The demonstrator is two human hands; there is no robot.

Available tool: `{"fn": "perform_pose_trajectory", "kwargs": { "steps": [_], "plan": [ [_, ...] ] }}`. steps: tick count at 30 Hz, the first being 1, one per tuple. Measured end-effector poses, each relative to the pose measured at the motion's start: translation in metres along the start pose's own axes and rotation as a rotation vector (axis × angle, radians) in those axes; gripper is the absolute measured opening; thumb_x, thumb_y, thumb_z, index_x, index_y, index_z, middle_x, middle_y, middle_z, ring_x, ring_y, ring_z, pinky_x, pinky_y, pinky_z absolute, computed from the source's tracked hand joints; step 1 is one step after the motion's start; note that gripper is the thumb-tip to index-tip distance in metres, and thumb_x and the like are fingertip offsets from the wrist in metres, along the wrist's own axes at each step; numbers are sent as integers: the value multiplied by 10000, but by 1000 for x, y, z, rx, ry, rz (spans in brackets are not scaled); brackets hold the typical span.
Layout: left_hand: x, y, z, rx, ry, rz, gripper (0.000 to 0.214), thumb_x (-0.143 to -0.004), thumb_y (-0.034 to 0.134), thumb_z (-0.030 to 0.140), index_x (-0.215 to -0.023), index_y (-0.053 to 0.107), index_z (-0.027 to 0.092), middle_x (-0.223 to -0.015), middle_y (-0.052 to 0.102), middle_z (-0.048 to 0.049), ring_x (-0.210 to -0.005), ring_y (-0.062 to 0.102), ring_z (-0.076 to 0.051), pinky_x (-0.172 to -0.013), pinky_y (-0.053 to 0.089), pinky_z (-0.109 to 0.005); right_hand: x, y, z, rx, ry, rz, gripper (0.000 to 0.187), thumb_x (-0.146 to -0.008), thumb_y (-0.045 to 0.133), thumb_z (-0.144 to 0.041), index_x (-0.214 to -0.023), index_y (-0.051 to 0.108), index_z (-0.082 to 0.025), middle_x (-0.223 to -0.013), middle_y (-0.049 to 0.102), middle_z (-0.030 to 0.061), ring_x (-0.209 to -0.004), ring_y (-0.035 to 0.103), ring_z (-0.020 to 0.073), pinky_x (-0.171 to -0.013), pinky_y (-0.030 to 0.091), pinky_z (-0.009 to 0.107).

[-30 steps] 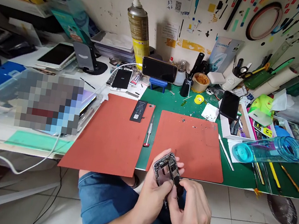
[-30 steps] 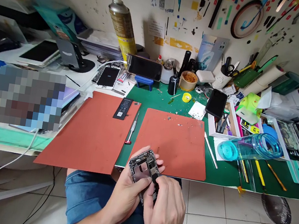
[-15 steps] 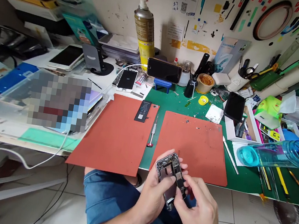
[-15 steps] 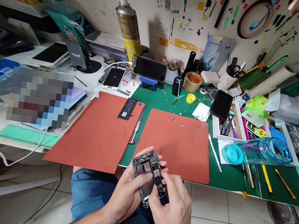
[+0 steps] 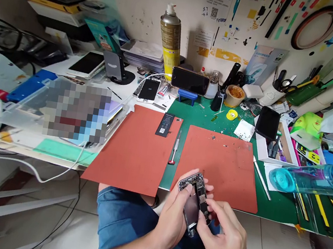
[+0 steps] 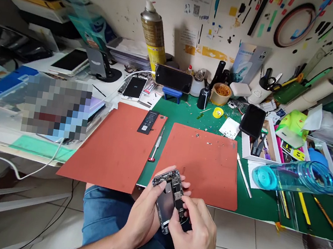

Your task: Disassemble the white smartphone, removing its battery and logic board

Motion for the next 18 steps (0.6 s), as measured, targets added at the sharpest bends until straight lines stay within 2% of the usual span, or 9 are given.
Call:
{"fn": "perform_pose_trajectory", "kwargs": {
  "steps": [9,14,18],
  "plan": [
    [2,1,4,-6,11,-2,610,-919,842,398,-1470,635,236,-1294,773,-131,-1249,741,-358,-1138,565,-560,-5,-11,-1,-17,-38,12,213,-1003,646,-122,-1185,712,-210,-895,690,12,-778,690,127,-734,589,197],
    [2,0,2,30,-63,21,715,-925,815,374,-1575,551,236,-1246,797,-131,-1174,779,-352,-1123,575,-568,-8,-26,6,-12,19,48,170,-1013,662,-155,-1166,710,-212,-891,684,8,-691,636,111,-663,567,199],
    [4,2,4,16,-124,4,783,-874,808,247,-1599,513,239,-1223,811,-127,-1166,789,-358,-1155,550,-597,-6,-39,16,56,63,109,138,-1016,700,-207,-1152,722,-214,-895,688,2,-677,630,101,-669,564,197]
  ]
}}
Point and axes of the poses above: each hand's wrist, its own x-axis away from the middle knuckle, its own y-axis out of the palm, z = x × y, the point moved 10 cm from there along -x, towards the middle knuckle
